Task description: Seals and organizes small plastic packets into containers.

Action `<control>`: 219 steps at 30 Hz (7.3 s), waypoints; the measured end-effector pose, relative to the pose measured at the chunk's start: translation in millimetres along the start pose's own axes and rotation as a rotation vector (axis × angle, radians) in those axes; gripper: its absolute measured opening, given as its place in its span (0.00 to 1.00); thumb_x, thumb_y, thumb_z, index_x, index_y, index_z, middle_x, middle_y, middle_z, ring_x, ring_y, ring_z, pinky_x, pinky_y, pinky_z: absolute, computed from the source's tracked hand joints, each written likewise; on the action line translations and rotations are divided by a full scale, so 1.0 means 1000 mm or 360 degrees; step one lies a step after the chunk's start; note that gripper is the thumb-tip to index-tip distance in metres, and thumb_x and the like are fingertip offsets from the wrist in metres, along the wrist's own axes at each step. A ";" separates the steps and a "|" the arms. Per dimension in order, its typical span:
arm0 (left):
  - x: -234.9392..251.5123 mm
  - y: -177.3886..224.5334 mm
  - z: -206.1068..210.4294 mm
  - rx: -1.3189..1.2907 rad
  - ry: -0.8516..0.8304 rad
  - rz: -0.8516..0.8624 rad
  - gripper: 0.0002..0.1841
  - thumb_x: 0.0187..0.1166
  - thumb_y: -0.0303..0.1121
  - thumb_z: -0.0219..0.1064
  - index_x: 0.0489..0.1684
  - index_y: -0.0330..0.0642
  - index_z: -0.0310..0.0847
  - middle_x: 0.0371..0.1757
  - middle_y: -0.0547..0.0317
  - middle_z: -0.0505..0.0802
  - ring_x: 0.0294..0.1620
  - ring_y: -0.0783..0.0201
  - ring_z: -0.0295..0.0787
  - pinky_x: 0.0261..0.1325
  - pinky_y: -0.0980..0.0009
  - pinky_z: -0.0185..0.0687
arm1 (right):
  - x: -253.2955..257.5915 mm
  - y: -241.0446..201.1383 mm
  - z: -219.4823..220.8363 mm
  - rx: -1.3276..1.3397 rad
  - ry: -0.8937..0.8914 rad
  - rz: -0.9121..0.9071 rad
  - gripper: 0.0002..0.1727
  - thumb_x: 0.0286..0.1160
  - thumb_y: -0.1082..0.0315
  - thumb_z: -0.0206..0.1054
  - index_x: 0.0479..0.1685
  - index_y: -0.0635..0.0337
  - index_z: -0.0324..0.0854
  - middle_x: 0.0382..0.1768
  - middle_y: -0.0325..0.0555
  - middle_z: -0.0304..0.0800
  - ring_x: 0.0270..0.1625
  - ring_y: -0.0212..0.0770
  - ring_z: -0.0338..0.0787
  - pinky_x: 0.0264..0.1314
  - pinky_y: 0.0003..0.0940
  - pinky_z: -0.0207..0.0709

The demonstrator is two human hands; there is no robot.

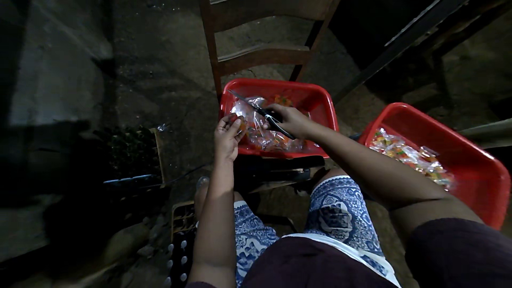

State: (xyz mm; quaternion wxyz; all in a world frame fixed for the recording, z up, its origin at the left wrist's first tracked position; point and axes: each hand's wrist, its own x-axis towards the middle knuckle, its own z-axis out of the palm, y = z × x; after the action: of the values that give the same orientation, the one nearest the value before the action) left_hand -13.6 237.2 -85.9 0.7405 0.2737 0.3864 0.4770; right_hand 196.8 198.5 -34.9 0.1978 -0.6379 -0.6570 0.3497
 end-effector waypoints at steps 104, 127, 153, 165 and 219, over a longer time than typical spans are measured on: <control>0.008 0.004 -0.003 -0.0400 0.0342 0.0189 0.05 0.88 0.26 0.58 0.54 0.42 0.75 0.44 0.59 0.89 0.43 0.66 0.90 0.54 0.69 0.89 | 0.118 0.048 0.139 -0.0015 -0.0617 0.0558 0.22 0.81 0.62 0.69 0.61 0.74 0.81 0.54 0.70 0.86 0.56 0.64 0.87 0.62 0.65 0.77; -0.228 -0.006 0.084 0.0151 -0.0288 0.0129 0.09 0.86 0.24 0.59 0.38 0.46 0.84 0.42 0.63 0.93 0.41 0.68 0.91 0.49 0.67 0.91 | -0.218 -0.061 0.030 0.1291 0.0742 -0.0302 0.03 0.78 0.75 0.67 0.38 0.58 0.85 0.35 0.32 0.89 0.36 0.23 0.86 0.44 0.22 0.83; -0.283 -0.040 0.076 0.1014 -0.0708 0.1059 0.07 0.77 0.19 0.69 0.49 0.32 0.86 0.47 0.60 0.92 0.46 0.74 0.90 0.55 0.75 0.89 | -0.315 -0.041 0.055 0.1048 0.1117 -0.0609 0.08 0.75 0.78 0.68 0.49 0.65 0.80 0.37 0.34 0.87 0.35 0.22 0.85 0.43 0.19 0.83; -0.299 -0.053 0.079 -0.0179 -0.0733 -0.0378 0.17 0.94 0.34 0.43 0.58 0.50 0.82 0.47 0.62 0.93 0.45 0.70 0.92 0.51 0.74 0.89 | -0.308 -0.049 0.077 0.0269 0.1348 -0.0924 0.23 0.78 0.64 0.70 0.64 0.74 0.78 0.50 0.55 0.93 0.50 0.37 0.92 0.57 0.32 0.86; -0.277 -0.049 0.049 0.1034 -0.0720 0.1209 0.08 0.72 0.16 0.72 0.47 0.29 0.89 0.47 0.56 0.96 0.50 0.72 0.94 0.56 0.76 0.90 | -0.310 -0.029 0.053 0.0949 0.0904 -0.0649 0.12 0.71 0.81 0.68 0.52 0.65 0.81 0.44 0.34 0.90 0.43 0.22 0.89 0.51 0.20 0.86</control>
State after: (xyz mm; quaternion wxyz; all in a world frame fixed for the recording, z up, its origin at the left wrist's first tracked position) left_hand -16.7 -38.4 -10.8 0.4582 0.7043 0.2190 0.4960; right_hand 172.8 -113.5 7.5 0.6097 -0.4815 -0.5595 0.2886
